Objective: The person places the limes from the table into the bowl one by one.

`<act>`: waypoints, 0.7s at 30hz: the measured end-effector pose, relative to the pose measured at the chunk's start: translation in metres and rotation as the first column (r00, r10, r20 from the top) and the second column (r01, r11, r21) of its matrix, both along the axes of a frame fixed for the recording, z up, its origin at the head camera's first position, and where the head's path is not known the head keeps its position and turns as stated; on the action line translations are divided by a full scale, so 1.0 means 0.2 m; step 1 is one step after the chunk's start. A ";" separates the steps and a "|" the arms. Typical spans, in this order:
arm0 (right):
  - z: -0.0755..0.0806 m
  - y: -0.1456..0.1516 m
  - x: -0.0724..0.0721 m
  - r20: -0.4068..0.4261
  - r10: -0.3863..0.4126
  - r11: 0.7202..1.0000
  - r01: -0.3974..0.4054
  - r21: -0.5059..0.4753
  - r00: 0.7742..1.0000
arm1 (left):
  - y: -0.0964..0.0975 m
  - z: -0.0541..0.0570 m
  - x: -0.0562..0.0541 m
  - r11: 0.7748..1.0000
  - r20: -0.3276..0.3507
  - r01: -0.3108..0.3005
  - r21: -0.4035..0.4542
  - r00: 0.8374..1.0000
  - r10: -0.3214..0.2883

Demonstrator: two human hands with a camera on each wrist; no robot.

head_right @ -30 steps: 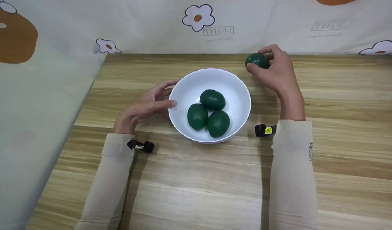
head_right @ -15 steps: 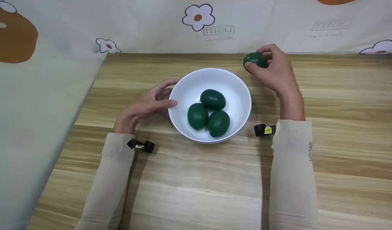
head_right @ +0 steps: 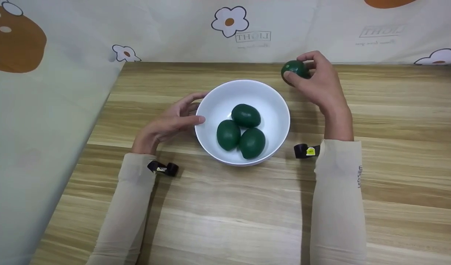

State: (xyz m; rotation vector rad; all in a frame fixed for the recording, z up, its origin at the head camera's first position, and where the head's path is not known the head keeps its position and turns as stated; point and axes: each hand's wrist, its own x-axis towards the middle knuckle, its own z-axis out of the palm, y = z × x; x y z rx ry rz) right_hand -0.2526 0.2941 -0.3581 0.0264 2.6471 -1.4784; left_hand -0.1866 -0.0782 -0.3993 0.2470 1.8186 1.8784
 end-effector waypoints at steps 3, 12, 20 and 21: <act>0.01 0.00 0.00 -0.005 0.001 1.000 -0.001 -0.012 1.000 | 0.00 0.00 0.00 1.000 0.006 0.003 0.006 1.000 -0.003; 0.01 -0.01 0.01 -0.024 0.014 1.000 -0.014 0.008 1.000 | 0.00 0.00 0.00 1.000 0.011 0.002 0.005 1.000 -0.002; 0.02 -0.01 0.01 -0.033 0.030 0.999 -0.029 0.021 0.999 | 0.00 0.00 0.00 1.000 -0.004 0.000 0.011 1.000 0.000; 0.02 -0.01 0.01 -0.033 0.033 0.999 -0.032 0.016 0.999 | 0.00 -0.01 0.00 1.000 -0.009 -0.001 0.012 1.000 0.001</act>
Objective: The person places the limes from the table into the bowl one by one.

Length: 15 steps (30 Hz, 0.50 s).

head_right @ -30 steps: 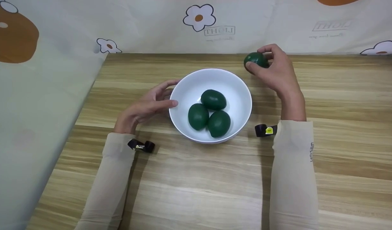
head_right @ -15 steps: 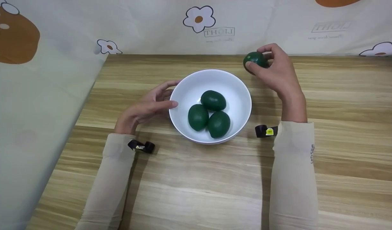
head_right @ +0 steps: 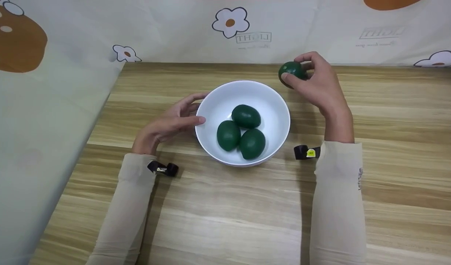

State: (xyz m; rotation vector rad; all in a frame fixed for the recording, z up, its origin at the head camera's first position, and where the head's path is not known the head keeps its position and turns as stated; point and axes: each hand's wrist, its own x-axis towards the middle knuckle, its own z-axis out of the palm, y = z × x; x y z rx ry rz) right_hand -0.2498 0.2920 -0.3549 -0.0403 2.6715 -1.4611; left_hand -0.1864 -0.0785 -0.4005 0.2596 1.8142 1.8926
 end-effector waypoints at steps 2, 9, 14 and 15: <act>0.00 0.00 0.00 0.004 0.009 1.000 -0.009 -0.012 1.000 | 0.00 0.00 0.00 1.000 -0.007 -0.002 0.000 1.000 0.002; 0.00 -0.01 -0.01 0.002 0.027 1.000 -0.027 -0.002 1.000 | -0.01 -0.01 0.00 1.000 -0.021 -0.005 -0.009 1.000 0.005; 0.01 -0.03 -0.01 0.019 0.041 0.999 -0.041 0.000 0.999 | -0.02 -0.01 0.00 1.000 -0.024 -0.010 -0.013 1.000 0.009; 0.01 -0.03 -0.01 0.022 0.043 0.999 -0.043 0.003 0.999 | -0.02 -0.01 0.00 1.000 -0.021 -0.010 -0.013 1.000 0.010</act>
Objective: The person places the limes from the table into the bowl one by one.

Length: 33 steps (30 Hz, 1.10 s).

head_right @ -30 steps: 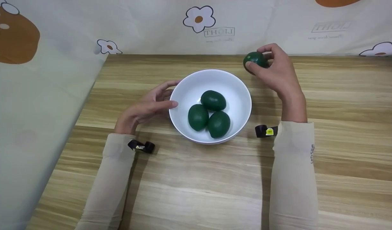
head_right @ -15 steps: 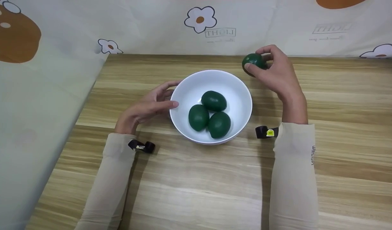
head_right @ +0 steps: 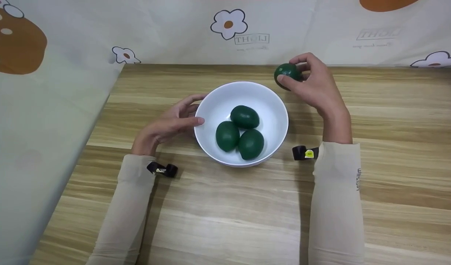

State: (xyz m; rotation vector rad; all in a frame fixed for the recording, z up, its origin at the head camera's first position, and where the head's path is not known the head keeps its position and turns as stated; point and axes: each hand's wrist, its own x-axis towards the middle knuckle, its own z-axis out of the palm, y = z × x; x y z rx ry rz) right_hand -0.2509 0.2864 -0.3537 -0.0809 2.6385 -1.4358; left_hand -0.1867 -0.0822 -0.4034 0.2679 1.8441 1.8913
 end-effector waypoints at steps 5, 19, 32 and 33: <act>0.01 0.00 0.01 0.011 0.013 1.000 -0.013 0.005 1.000 | 0.01 0.00 0.00 1.000 0.015 0.006 0.000 1.000 -0.006; 0.01 -0.02 0.01 0.001 0.050 0.998 -0.050 -0.032 0.999 | 0.00 0.01 0.01 1.000 0.016 0.004 -0.009 1.000 -0.003; 0.03 -0.04 0.03 -0.034 0.076 0.995 -0.078 -0.059 0.997 | 0.00 0.00 0.00 1.000 0.027 -0.001 -0.018 1.000 0.002; 0.03 -0.04 0.03 -0.034 0.078 0.995 -0.080 -0.060 0.996 | 0.00 0.00 0.00 1.000 0.030 -0.002 -0.017 1.000 0.002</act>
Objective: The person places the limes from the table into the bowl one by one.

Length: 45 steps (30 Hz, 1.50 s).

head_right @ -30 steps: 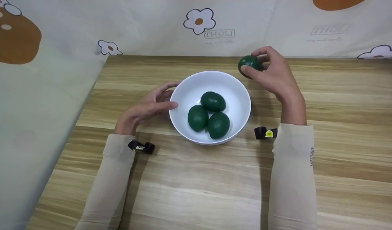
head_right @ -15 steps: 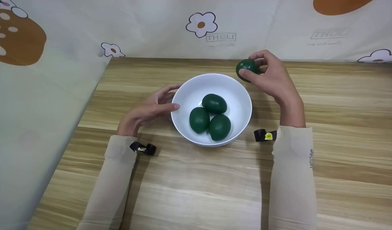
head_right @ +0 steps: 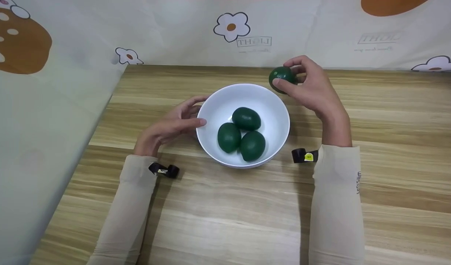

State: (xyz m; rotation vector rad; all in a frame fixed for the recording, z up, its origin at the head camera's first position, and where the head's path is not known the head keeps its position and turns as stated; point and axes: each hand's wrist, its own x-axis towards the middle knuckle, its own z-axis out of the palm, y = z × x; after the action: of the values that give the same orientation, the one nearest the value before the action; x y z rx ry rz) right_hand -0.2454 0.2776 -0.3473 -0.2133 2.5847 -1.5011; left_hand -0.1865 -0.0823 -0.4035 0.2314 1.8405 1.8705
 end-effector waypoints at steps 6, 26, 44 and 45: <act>0.02 -0.01 0.01 -0.008 0.016 1.000 -0.016 0.016 1.000 | 0.00 0.01 0.00 1.000 0.006 -0.004 -0.007 1.000 0.004; 0.05 -0.03 0.03 -0.029 0.042 0.999 -0.041 0.025 0.999 | 0.00 0.01 0.00 1.000 0.015 0.005 0.027 1.000 -0.006; 0.09 -0.08 0.07 -0.066 0.078 0.996 -0.075 0.049 0.995 | 0.00 0.00 0.00 1.000 0.004 0.004 0.029 1.000 -0.004; 0.09 -0.08 0.07 -0.068 0.080 0.996 -0.077 0.046 0.994 | -0.01 0.00 0.00 1.000 0.007 0.005 0.031 1.000 -0.005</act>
State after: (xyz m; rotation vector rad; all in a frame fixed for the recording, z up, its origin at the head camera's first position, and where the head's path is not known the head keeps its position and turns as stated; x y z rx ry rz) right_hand -0.2307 0.2612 -0.3289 -0.3647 2.6261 -1.4344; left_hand -0.1860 -0.0833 -0.4035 0.2393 1.8058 1.8953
